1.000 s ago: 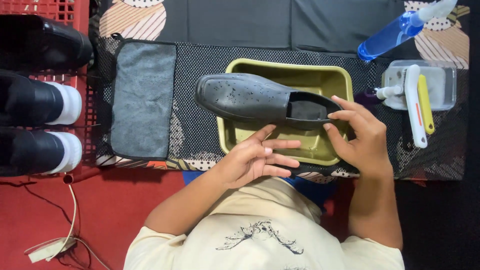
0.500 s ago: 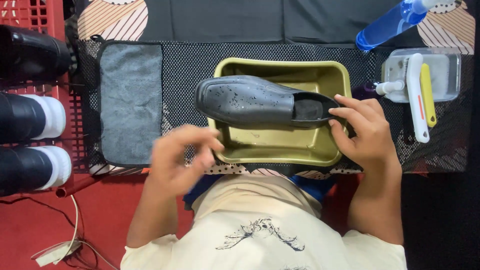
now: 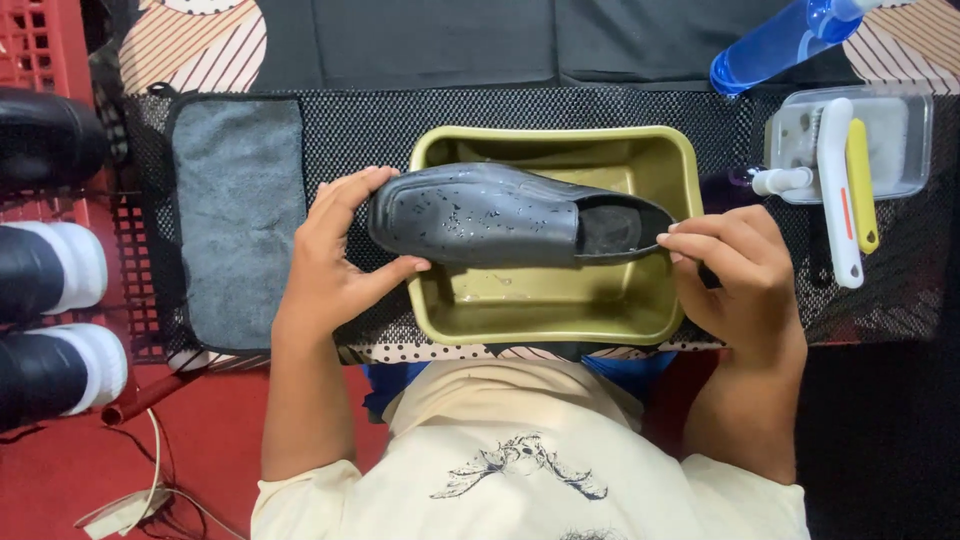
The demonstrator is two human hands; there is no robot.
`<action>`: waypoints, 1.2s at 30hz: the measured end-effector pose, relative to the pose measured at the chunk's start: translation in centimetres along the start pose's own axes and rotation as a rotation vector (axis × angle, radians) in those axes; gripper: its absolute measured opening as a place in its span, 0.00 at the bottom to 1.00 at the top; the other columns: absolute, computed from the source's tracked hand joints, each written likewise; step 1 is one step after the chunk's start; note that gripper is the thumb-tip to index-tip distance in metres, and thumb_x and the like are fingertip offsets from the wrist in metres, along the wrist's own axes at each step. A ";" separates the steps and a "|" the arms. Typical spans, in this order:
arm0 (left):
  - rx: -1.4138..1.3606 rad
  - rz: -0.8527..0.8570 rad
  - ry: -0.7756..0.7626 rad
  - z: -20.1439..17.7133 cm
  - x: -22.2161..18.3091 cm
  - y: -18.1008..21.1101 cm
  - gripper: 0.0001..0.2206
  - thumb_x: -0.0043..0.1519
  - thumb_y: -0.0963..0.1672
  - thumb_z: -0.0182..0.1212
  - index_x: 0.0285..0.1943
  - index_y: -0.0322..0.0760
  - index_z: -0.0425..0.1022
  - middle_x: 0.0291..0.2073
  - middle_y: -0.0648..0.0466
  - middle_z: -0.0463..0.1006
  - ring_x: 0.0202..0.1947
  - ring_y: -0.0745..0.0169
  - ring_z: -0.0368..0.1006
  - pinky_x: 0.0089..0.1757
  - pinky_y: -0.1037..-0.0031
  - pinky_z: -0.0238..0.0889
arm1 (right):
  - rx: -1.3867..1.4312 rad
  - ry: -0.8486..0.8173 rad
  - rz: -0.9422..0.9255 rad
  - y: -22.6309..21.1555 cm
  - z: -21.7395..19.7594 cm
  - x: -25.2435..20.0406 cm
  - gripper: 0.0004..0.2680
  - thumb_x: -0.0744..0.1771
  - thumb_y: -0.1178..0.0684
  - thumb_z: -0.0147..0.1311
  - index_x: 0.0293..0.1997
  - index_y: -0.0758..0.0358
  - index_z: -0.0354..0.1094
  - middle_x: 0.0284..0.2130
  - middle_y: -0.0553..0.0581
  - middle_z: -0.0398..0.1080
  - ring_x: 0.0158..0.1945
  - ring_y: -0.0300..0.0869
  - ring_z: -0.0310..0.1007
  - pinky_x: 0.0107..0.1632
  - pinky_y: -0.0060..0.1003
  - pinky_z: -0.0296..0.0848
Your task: Cleaning a black leather shoe by spraying it with a cleaning solution, scrubbing it with a brush, and wiping it with a cloth.
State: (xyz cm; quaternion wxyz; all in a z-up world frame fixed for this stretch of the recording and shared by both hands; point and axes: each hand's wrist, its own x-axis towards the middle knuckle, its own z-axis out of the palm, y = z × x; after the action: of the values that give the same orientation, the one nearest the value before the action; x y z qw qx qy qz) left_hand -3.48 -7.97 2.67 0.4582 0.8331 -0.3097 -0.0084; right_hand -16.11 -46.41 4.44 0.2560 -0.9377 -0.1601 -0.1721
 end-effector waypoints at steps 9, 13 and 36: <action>0.082 -0.073 -0.015 -0.6 -0.7 0.3 0.36 0.49 0.54 0.78 0.66 0.41 0.70 0.63 0.43 0.73 0.68 0.48 0.66 0.67 0.24 0.36 | 0.054 -0.030 -0.035 0.6 0.6 0.2 0.06 0.69 0.69 0.53 0.45 0.68 0.75 0.42 0.63 0.77 0.39 0.54 0.72 0.48 0.47 0.68; 0.075 -0.029 -0.015 -0.6 -0.9 0.2 0.36 0.49 0.54 0.79 0.64 0.41 0.70 0.60 0.51 0.75 0.67 0.48 0.69 0.69 0.25 0.39 | 0.066 -0.052 -0.034 0.5 0.6 0.5 0.07 0.67 0.71 0.52 0.44 0.69 0.75 0.42 0.63 0.77 0.39 0.54 0.70 0.45 0.46 0.68; 0.446 0.126 -0.145 0.3 2.4 4.1 0.36 0.50 0.64 0.69 0.59 0.43 0.77 0.54 0.56 0.76 0.68 0.44 0.63 0.55 0.11 0.23 | -0.363 -0.999 0.361 -2.4 2.9 7.6 0.07 0.65 0.60 0.45 0.36 0.57 0.71 0.32 0.54 0.73 0.34 0.56 0.75 0.35 0.52 0.72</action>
State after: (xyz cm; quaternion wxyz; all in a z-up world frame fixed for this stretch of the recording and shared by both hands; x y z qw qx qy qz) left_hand -3.66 -11.03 6.32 0.2393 0.8899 -0.3873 0.0290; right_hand -9.52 -41.27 6.17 0.0090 -0.9468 -0.0666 0.3146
